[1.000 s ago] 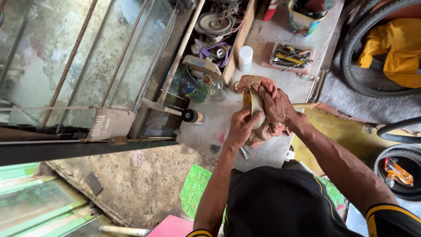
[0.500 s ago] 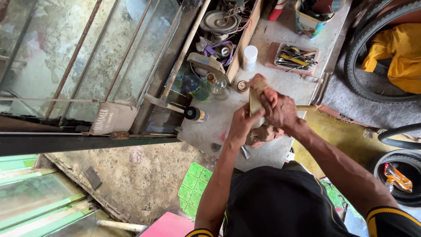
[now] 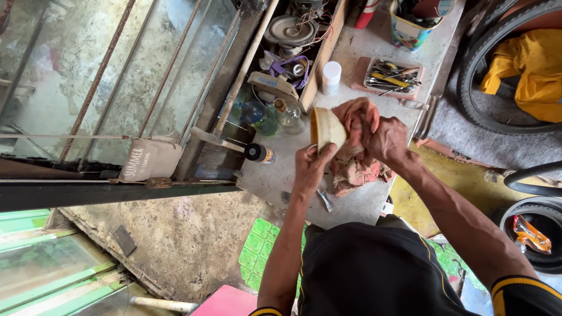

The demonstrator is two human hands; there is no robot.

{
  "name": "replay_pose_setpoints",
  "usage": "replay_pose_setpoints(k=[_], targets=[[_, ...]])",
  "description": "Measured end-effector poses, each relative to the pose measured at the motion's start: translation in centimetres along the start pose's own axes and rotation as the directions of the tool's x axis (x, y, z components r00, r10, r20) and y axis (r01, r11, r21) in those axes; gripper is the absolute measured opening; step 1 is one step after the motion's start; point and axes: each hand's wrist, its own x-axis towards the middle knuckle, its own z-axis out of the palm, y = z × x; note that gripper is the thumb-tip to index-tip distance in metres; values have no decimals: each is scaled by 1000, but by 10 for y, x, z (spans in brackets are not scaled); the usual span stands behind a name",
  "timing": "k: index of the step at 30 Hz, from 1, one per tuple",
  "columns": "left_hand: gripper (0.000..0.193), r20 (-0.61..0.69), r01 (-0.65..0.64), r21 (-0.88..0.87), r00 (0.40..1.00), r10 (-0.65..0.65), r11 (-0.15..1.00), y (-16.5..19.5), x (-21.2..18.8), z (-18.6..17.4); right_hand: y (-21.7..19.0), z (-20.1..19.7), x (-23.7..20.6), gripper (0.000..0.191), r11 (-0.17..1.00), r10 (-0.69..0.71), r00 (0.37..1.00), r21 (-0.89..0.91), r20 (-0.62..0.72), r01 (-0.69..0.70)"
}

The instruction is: The person wipes a bowl-shaped object with a cloth at a workbench, then carries it across the workshop and sets it down. The person then wipes the frame and parts of a white bicycle lying on a padded bench with the cloth, moving along the frame.

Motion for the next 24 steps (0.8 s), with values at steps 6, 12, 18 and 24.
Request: replay_pose_setpoints(k=[6,12,18,24], targets=[[18,-41,-117,182,991,127,976,20,-2,-19,53,11,-3,53,775,442,884,432,153,-462],[18,-27,-202,367,973,228,908,44,-1,-23,66,-1,-21,49,430,389,853,888,-347,165],[21,57,-99,477,995,82,873,62,3,-5,9,-28,-36,98,548,-165,986,832,5,87],[24,355,-280,461,928,114,842,84,8,-6,-33,-20,-40,86,603,-272,904,790,331,-107]])
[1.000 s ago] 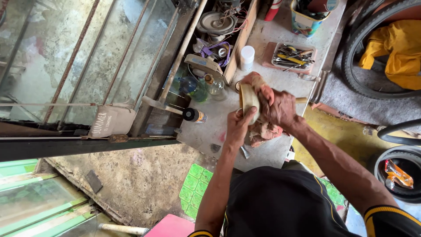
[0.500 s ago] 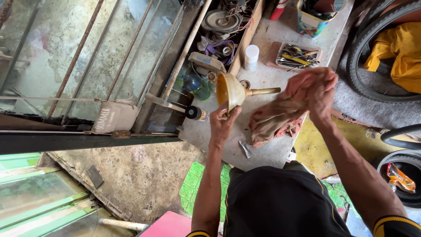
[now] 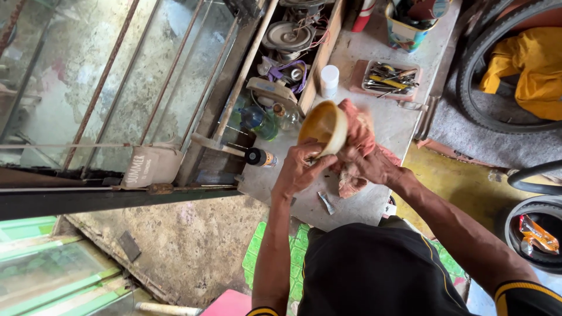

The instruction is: The person wipes a bowl-shaped object with a cloth at a workbench, then carries it across the workshop and sets it down. The person then wipes the frame and parts of a white bicycle lying on a padded bench with the cloth, moving along the frame.

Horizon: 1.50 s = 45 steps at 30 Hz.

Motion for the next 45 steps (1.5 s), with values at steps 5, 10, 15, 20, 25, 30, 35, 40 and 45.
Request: replay_pose_setpoints(k=[5,10,15,20,25,30,35,40,45], targets=[[26,224,-209,340,965,137,917,13,1,-11,22,0,12,90,913,-234,935,270,-266,305],[68,-30,-263,461,950,311,848,24,-4,7,51,18,12,79,804,-45,903,521,-428,287],[121,-415,-192,-222,906,86,956,-8,-11,44,67,29,3,74,885,-328,794,-460,-512,69],[74,-288,36,-58,956,-51,998,-91,-23,79,78,58,4,72,877,88,953,476,-291,64],[54,-338,-191,193,908,248,962,-121,-33,57,94,62,-7,57,734,173,963,679,-207,14],[77,-276,-113,-78,957,87,991,-78,-32,25,91,43,-17,42,576,100,948,794,-302,193],[72,-255,-138,235,946,198,962,-53,-27,10,53,0,-33,28,462,-138,896,773,-422,435],[78,-124,-177,365,964,236,914,-41,-19,2,-17,-12,-47,41,884,-234,960,377,-151,275],[77,0,-175,447,981,196,877,-28,-8,7,-79,2,-25,39,822,-65,978,-545,197,164]])
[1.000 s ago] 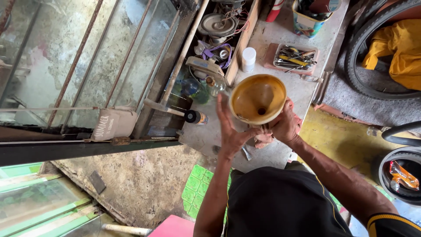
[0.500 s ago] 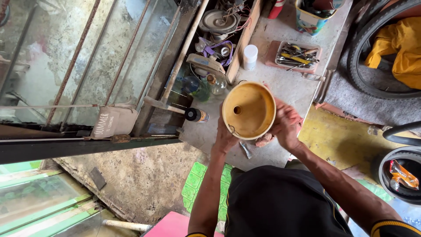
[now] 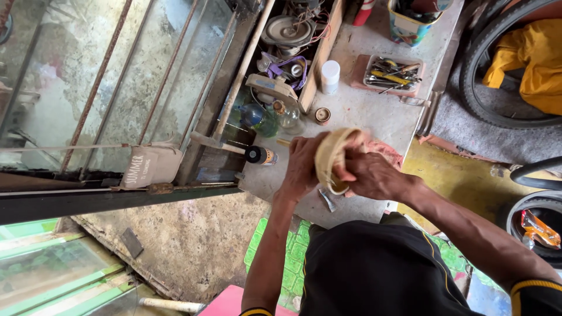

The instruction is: The person wipes a bowl-shaped object with a cloth at a workbench, then carries it across the workshop and sets it down. The person then wipes the frame and parts of a white bicycle lying on a padded bench with the cloth, moving along the frame.

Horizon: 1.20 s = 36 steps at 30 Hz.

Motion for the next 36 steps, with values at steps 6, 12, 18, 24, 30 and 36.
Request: replay_pose_setpoints(k=[6,12,18,24,30,36], targets=[[80,93,-55,-38,994,58,998,-3,-1,5,12,8,11,40,910,-212,971,-384,-107,156],[84,174,-20,63,985,9,998,-3,0,16,83,43,28,34,934,307,899,83,313,-347],[83,-196,-11,464,974,115,886,2,5,25,126,78,36,44,984,-143,989,102,-21,145],[49,-388,153,-789,627,-676,595,-10,-3,52,94,62,42,38,905,185,955,-420,233,-73],[41,398,-5,-893,458,-795,-450,-62,25,67,63,62,40,40,938,22,998,-346,57,-1],[55,362,-25,-893,555,-749,-450,-63,28,72,85,65,53,41,996,-26,998,-79,61,31]])
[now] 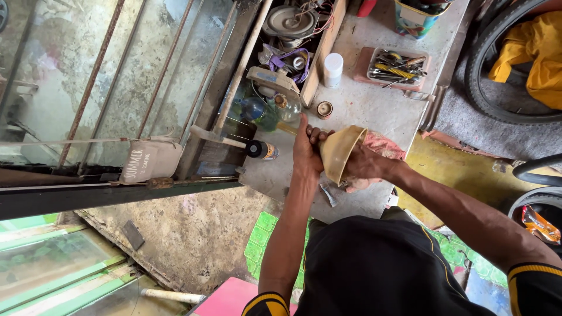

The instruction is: The person wipes a bowl-shaped object with a cloth at a workbench, then carries it across the workshop and sets it down. The person then wipes the frame and parts of a white bicycle lying on a padded bench with the cloth, moving along the frame.

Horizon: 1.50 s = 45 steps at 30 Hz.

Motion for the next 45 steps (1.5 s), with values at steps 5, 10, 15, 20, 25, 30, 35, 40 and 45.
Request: replay_pose_setpoints(k=[5,10,15,20,25,30,35,40,45], targets=[[53,222,13,-72,975,4,997,-3,-10,11,7,-10,-7,39,664,244,948,678,203,-315],[41,104,-28,58,994,22,998,-5,-7,15,8,-6,-3,35,509,444,848,697,291,-505],[41,-27,22,297,1000,-14,955,-11,4,-2,3,10,4,41,994,-68,969,66,-236,86],[47,215,214,128,947,-237,968,2,16,-16,-20,-11,1,27,989,-70,974,109,-216,95],[70,287,180,81,938,-196,980,28,3,-15,-54,-49,-19,22,994,31,991,108,-129,-17],[62,280,-22,157,960,-23,987,36,-16,6,-82,-65,-35,30,994,-81,966,-92,-244,60],[64,381,-33,49,924,12,998,41,-30,29,-93,-55,-34,43,998,59,977,-11,-203,-63],[64,271,-193,172,952,142,966,43,-28,40,-85,-24,-29,18,967,-155,908,128,-388,220],[42,262,-274,89,934,243,957,44,-28,40,-78,-7,-29,10,805,86,989,593,-117,0]])
